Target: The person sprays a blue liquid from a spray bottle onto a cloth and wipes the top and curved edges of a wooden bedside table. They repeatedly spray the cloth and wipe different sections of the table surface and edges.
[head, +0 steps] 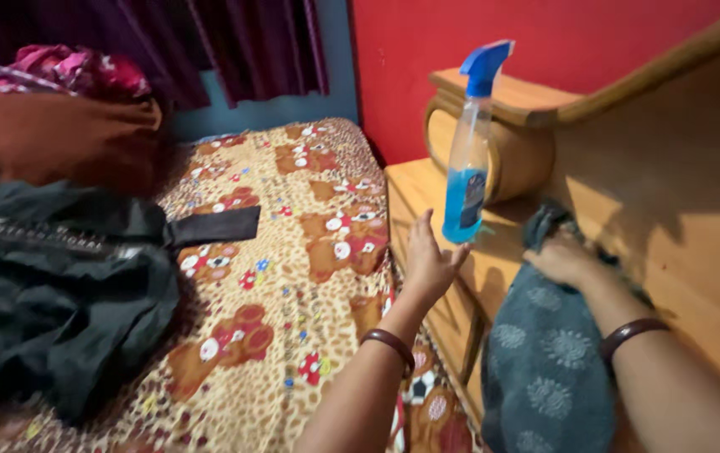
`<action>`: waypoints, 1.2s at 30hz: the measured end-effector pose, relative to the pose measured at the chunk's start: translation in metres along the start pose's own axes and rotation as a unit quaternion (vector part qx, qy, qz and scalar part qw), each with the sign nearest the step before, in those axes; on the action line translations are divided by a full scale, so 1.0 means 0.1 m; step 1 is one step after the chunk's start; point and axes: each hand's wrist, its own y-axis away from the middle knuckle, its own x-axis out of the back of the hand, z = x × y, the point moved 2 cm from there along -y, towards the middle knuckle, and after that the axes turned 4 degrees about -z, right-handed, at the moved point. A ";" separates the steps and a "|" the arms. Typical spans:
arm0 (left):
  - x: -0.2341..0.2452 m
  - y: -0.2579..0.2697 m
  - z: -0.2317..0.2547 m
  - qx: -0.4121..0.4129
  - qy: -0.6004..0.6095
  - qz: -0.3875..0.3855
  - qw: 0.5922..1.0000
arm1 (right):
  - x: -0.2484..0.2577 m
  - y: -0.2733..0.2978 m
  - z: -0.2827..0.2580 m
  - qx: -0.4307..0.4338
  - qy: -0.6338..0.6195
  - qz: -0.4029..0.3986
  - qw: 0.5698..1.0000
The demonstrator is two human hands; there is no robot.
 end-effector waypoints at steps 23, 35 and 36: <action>-0.20 -0.53 0.02 0.096 0.150 0.085 0.980 | 0.32 0.07 -0.60 0.155 -0.286 0.145 0.935; -0.23 -0.76 -0.31 0.093 0.058 0.079 0.991 | 0.85 -0.81 -1.10 0.021 0.023 0.418 0.908; -0.24 -0.76 -0.34 0.095 0.065 0.074 0.991 | 0.84 -0.85 -1.10 -0.003 0.027 0.425 0.905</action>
